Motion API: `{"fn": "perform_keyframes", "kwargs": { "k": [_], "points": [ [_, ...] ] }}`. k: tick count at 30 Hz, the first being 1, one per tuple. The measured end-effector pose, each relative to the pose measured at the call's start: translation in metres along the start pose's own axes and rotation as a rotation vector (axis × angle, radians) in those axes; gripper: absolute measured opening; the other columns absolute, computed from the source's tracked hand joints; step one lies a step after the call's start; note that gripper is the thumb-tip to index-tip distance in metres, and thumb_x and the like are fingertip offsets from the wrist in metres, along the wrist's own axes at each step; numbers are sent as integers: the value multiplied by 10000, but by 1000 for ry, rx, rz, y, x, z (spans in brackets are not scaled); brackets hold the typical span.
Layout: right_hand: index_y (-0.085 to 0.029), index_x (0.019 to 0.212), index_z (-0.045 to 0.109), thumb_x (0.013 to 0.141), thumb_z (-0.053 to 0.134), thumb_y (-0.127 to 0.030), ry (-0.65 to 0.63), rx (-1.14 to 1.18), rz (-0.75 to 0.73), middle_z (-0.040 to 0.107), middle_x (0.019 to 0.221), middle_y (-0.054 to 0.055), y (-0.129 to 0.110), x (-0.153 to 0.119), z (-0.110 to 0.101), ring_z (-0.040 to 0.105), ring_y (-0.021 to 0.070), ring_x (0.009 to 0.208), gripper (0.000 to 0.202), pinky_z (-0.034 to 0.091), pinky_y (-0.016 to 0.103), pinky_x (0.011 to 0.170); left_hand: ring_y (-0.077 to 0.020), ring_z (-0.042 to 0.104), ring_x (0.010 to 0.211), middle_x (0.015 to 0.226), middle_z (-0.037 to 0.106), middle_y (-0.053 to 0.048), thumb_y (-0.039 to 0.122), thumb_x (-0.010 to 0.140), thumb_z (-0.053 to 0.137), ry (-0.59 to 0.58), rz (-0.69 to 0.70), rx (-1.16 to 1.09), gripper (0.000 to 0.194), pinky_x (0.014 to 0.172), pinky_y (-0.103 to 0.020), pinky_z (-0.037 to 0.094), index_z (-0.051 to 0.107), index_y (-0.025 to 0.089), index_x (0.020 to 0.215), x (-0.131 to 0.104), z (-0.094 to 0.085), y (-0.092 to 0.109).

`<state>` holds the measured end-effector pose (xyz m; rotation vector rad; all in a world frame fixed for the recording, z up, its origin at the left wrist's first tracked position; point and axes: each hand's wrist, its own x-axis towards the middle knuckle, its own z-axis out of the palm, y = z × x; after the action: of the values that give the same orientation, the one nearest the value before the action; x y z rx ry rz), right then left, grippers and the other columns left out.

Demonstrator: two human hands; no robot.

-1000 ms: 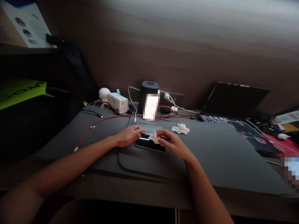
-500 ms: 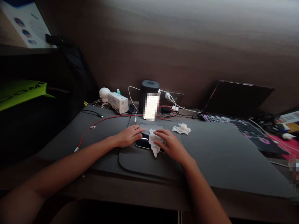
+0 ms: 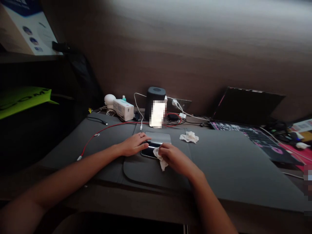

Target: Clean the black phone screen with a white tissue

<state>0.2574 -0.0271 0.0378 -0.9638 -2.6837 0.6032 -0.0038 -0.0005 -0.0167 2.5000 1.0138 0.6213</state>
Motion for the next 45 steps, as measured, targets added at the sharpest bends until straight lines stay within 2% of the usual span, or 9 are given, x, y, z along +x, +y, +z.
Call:
{"fn": "perform_keyframes", "kwargs": {
  "k": [8,11,13,18,25,29,33,41,45],
  "points": [
    [-191,970,677,960,413,-213,65,-120,65,693,1032,122,21,-11,-4,659,241,901,265,539,368,799,-253,550,1060,1132,574,-119,618,1000,243,4,9,15,645,962,-398,442,563,157,1318,1,1,-3],
    [-196,1137,683,976,443,-265,63,-129,41,678,1220,138,22,-12,3,641,278,1120,298,536,429,935,-251,554,1061,1140,579,-117,614,1001,253,8,22,23,635,962,-390,440,583,159,1298,2,2,-4],
    [-206,1247,656,989,432,-292,66,-134,33,631,1340,122,22,-12,5,525,299,1309,353,481,479,1045,-252,554,1055,1138,582,-117,614,1002,248,14,25,29,639,963,-389,438,594,157,1285,3,1,-4],
    [-249,1495,431,1015,399,-319,-26,-70,56,376,1571,50,18,-15,2,321,273,1450,485,362,494,1162,-248,557,1035,1127,585,-115,608,1005,244,3,24,35,637,958,-389,440,600,156,1278,2,0,-2],
    [-237,1568,249,1049,345,-413,-190,-93,32,193,1633,51,-7,-8,15,190,251,1493,556,289,452,1199,-241,551,1065,1139,578,-104,581,1014,265,2,19,12,576,981,-390,432,601,185,1264,0,0,-1],
    [-173,1587,34,990,406,-588,-132,-255,-14,88,1636,123,-19,2,42,95,292,1503,817,230,496,1211,-237,550,1061,1132,581,-110,579,1018,240,-2,13,10,598,987,-391,435,568,164,1297,0,1,0],
    [-137,1578,-52,983,386,-611,-47,-361,-53,99,1622,168,-23,2,56,98,310,1499,877,239,520,1204,-255,523,1151,1238,574,-129,602,1010,210,16,-2,-1,633,1036,-422,403,494,165,1370,-2,3,-2],
    [-204,1572,-89,1014,320,-577,-31,-388,170,48,1642,124,-6,-44,44,79,304,1501,787,254,543,1186,-264,543,1102,1195,598,-165,646,965,-3,37,18,-59,835,1009,-428,403,475,109,1388,0,0,0],
    [-145,1572,-77,970,324,-668,-98,-362,280,16,1633,164,-9,-28,42,41,329,1498,893,220,571,1187,-265,549,1083,1170,604,-152,695,931,-19,42,21,-97,878,999,-428,402,463,134,1403,0,-2,2]
  ]
}}
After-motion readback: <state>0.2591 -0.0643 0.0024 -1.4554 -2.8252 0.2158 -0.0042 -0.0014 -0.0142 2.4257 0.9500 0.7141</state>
